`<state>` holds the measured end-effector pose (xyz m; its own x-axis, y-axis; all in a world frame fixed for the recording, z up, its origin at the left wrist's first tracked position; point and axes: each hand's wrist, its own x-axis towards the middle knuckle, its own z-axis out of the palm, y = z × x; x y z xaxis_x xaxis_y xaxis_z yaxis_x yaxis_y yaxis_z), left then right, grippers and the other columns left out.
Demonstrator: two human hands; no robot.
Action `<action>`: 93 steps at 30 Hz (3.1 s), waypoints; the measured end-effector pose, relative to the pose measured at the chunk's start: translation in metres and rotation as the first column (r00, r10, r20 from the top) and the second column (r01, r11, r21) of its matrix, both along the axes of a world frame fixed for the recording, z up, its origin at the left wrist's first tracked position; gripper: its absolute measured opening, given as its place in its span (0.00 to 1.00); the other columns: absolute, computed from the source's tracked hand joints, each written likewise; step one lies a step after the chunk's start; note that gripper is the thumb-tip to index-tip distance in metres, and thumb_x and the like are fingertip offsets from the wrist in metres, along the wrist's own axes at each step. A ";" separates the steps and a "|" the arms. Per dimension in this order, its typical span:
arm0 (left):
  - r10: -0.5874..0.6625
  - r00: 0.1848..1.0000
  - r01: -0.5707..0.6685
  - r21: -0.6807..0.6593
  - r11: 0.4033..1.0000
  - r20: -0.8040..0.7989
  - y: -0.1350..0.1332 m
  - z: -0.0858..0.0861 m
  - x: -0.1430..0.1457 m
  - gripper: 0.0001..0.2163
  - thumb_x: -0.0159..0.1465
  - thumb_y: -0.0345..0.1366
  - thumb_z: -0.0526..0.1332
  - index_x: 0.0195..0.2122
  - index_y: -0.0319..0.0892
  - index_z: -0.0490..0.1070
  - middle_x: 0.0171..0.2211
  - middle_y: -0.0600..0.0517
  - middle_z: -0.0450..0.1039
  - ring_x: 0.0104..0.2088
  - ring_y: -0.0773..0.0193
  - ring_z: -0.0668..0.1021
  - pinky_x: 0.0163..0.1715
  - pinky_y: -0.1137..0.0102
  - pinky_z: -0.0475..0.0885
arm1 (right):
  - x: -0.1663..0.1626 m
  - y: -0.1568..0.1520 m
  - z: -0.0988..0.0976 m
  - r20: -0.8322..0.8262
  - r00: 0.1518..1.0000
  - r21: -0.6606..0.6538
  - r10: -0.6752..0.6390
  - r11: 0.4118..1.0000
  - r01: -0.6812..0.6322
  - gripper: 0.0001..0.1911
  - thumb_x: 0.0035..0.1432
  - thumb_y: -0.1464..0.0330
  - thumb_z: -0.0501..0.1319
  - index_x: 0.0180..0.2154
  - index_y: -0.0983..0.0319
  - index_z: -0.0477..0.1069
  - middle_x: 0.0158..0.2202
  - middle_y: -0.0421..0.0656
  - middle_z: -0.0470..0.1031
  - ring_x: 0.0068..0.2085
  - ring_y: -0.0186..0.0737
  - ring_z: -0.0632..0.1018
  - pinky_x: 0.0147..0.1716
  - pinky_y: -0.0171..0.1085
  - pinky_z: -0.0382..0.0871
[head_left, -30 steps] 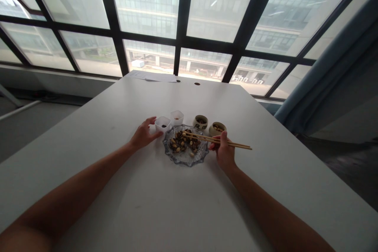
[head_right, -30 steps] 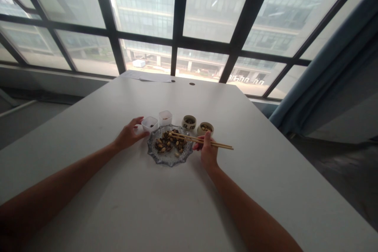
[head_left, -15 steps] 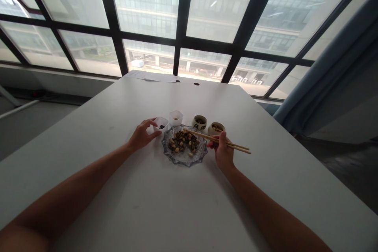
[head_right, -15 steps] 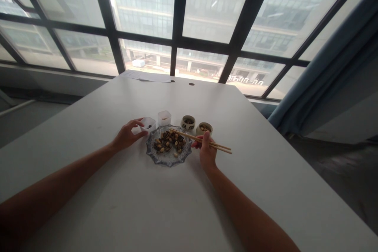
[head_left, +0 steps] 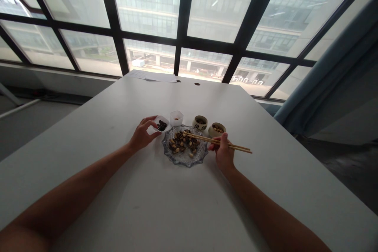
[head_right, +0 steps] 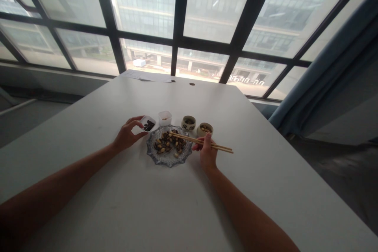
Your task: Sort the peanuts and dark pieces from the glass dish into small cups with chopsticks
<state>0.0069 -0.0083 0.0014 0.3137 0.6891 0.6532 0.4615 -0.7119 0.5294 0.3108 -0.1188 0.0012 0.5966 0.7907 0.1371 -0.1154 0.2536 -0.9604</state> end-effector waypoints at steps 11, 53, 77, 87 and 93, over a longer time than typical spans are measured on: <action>0.108 0.992 -0.114 -0.103 0.988 -0.062 0.004 0.003 0.001 0.21 0.60 0.51 0.64 0.47 0.44 0.67 0.61 0.40 0.68 0.61 0.49 0.71 0.60 0.52 0.65 | -0.004 0.000 0.001 -0.009 1.000 -0.011 -0.015 1.000 0.015 0.33 0.53 0.38 0.59 0.26 0.62 0.71 0.14 0.39 0.71 0.16 0.35 0.72 0.18 0.34 0.64; 0.055 0.904 -0.045 0.033 0.998 -0.424 0.040 0.061 0.098 0.30 0.56 0.38 0.64 0.60 0.47 0.61 0.56 0.45 0.73 0.58 0.48 0.72 0.63 0.53 0.53 | 0.009 0.008 0.017 -0.018 0.995 0.175 -0.094 0.980 0.096 0.30 0.58 0.40 0.56 0.30 0.61 0.70 0.17 0.38 0.73 0.20 0.37 0.75 0.25 0.36 0.70; 0.052 0.794 -0.249 -0.247 0.936 -0.605 0.040 0.072 0.120 0.34 0.56 0.45 0.63 0.61 0.37 0.58 0.48 0.38 0.77 0.53 0.43 0.77 0.57 0.52 0.61 | 0.085 0.000 0.095 0.510 0.806 0.179 -0.302 0.953 0.244 0.31 0.63 0.44 0.53 0.23 0.62 0.71 0.13 0.39 0.70 0.15 0.34 0.70 0.18 0.34 0.64; -0.048 0.830 -0.077 -0.200 0.977 -0.556 0.014 0.091 0.156 0.29 0.60 0.52 0.62 0.58 0.42 0.65 0.59 0.39 0.70 0.61 0.43 0.70 0.63 0.47 0.54 | 0.096 -0.011 0.108 0.749 0.643 0.082 -0.157 0.986 0.145 0.34 0.60 0.40 0.54 0.22 0.62 0.72 0.14 0.41 0.71 0.17 0.35 0.72 0.18 0.34 0.64; -0.041 0.883 0.011 -0.065 0.998 -0.468 0.005 0.076 0.105 0.15 0.64 0.44 0.58 0.49 0.46 0.73 0.56 0.47 0.74 0.57 0.52 0.74 0.62 0.54 0.60 | 0.076 -0.020 0.122 0.633 0.762 0.134 -0.140 0.988 0.071 0.33 0.59 0.40 0.55 0.21 0.62 0.73 0.13 0.42 0.71 0.16 0.33 0.70 0.17 0.33 0.63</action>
